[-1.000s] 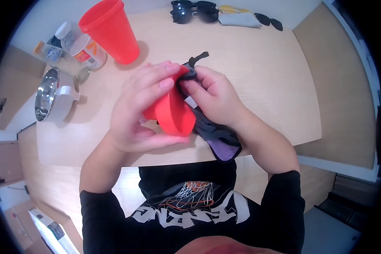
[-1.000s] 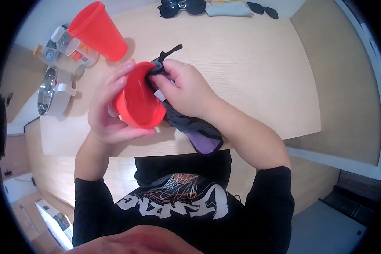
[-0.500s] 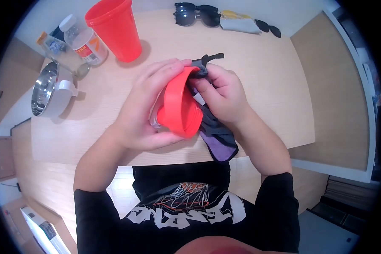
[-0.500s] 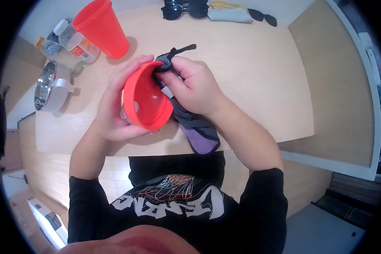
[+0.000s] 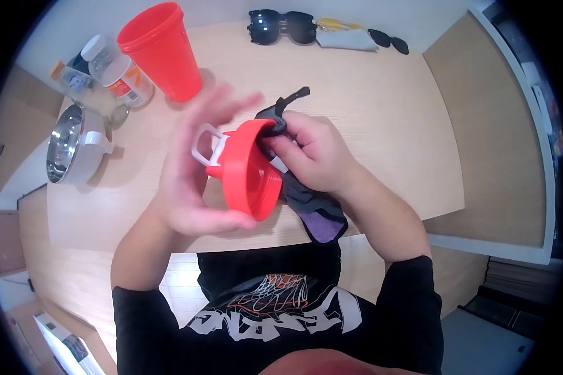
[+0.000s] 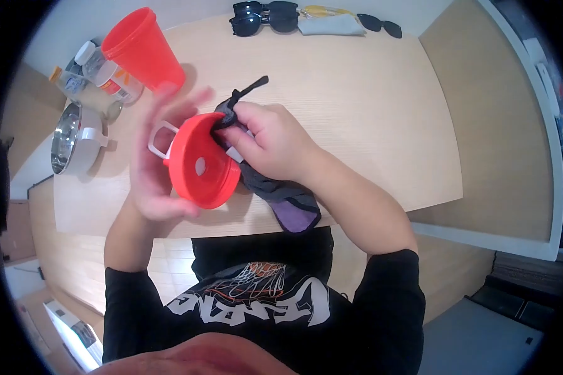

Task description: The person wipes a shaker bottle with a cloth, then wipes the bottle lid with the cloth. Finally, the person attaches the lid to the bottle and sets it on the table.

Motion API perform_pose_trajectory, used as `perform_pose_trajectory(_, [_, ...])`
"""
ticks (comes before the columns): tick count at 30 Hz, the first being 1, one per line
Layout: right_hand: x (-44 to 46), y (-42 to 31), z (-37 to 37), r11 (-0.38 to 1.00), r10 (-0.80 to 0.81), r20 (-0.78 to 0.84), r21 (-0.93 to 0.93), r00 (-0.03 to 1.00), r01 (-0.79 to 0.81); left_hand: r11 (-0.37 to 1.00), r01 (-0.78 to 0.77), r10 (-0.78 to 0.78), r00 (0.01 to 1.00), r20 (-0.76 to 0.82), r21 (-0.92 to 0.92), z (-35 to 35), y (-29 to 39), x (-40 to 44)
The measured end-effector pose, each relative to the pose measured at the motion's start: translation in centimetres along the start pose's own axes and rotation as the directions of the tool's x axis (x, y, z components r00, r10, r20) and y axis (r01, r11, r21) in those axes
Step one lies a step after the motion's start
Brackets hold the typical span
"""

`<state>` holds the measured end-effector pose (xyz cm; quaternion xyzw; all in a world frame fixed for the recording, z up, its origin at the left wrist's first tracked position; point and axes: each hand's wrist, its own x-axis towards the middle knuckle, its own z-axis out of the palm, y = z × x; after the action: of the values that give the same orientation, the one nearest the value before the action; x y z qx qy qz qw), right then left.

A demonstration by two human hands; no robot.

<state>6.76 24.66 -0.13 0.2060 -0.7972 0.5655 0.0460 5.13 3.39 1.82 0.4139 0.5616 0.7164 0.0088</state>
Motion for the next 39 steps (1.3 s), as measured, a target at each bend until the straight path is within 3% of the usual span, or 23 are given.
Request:
perform_pose_trajectory(2, [0.0,0.1,-0.1,0.998,-0.032,-0.022,-0.053,0.999,0.031,0.983,0.18,-0.183,0.972,0.147,0.033,-0.4,-0.3,-0.2])
perform_pose_trajectory(5, [0.1,-0.2,-0.1,0.999,-0.033,-0.039,-0.014,0.999,0.032,0.975,-0.036,-0.004,0.984,0.18,0.221,-0.3,-0.5,0.0])
perform_pose_trajectory(7, [0.0,-0.4,0.1,0.999,-0.004,-0.056,0.039,0.998,0.007,0.898,-0.184,0.11,0.974,0.2,0.401,-0.3,-0.1,0.1])
perform_pose_trajectory(9, [0.0,-0.2,0.7,0.976,0.055,-0.012,0.213,0.998,-0.051,0.738,-0.326,0.229,0.944,0.235,0.59,-0.2,0.3,0.2])
perform_pose_trajectory(11, [-0.2,-0.3,1.1,0.913,0.139,0.089,0.374,0.986,-0.162,0.511,-0.518,0.468,0.837,0.283,0.686,-0.4,-1.3,-0.5])
perform_pose_trajectory(13, [-0.4,-0.7,1.5,0.802,0.225,0.254,0.5,0.941,-0.327,0.411,-0.579,0.567,0.767,0.3,0.705,-0.2,-2.2,-0.9])
perform_pose_trajectory(14, [-0.4,-1.0,1.8,0.8,0.235,0.226,0.507,0.945,-0.321,0.356,-0.601,0.614,0.728,0.306,0.715,-0.2,-2.7,-1.1])
perform_pose_trajectory(17, [-0.2,-0.9,1.9,0.847,0.216,0.095,0.477,0.972,-0.235,0.524,-0.501,0.558,0.813,0.166,0.689,-0.1,-3.1,-1.1])
perform_pose_trajectory(19, [0.1,0.4,1.1,0.965,0.113,-0.05,0.242,0.992,-0.097,0.721,-0.345,0.463,0.885,-0.048,0.601,0.4,-3.1,-0.6])
perform_pose_trajectory(20, [0.2,0.8,0.6,0.993,0.047,-0.111,0.112,0.993,-0.035,0.882,-0.153,0.233,0.963,-0.132,0.445,0.4,-2.1,-0.5])
perform_pose_trajectory(21, [0.4,-0.1,-0.3,0.99,-0.025,-0.126,-0.143,0.992,0.007,0.969,0.082,-0.031,0.976,-0.214,0.234,0.5,-1.1,-0.4])
perform_pose_trajectory(22, [0.4,-0.1,-0.5,0.968,-0.07,-0.122,-0.249,0.99,0.038,0.956,0.293,-0.275,0.922,-0.274,0.028,0.6,-0.1,-0.3])
perform_pose_trajectory(24, [0.5,-0.1,-0.8,0.888,-0.155,-0.097,-0.451,0.983,0.095,0.788,0.58,-0.596,0.803,-0.014,-0.207,-0.8,0.5,-0.2])
perform_pose_trajectory(25, [0.4,-0.1,-0.8,0.877,-0.169,-0.086,-0.468,0.982,0.11,0.733,0.638,-0.66,0.751,-0.021,-0.235,-0.9,0.3,-0.2])
perform_pose_trajectory(30, [0.4,-0.8,-1.0,0.856,-0.232,-0.05,-0.485,0.971,0.179,0.773,0.587,-0.592,0.804,0.06,-0.241,-0.7,0.6,0.2])
perform_pose_trajectory(33, [0.4,-1.1,-1.0,0.896,-0.224,-0.123,-0.416,0.967,0.155,0.848,0.476,-0.483,0.875,0.033,-0.233,-0.5,0.3,-0.2])
perform_pose_trajectory(39, [0.0,-1.0,0.9,0.991,-0.13,-0.28,-0.018,0.951,0.13,0.962,0.219,-0.239,0.965,-0.11,-0.165,1.1,1.1,-0.8])
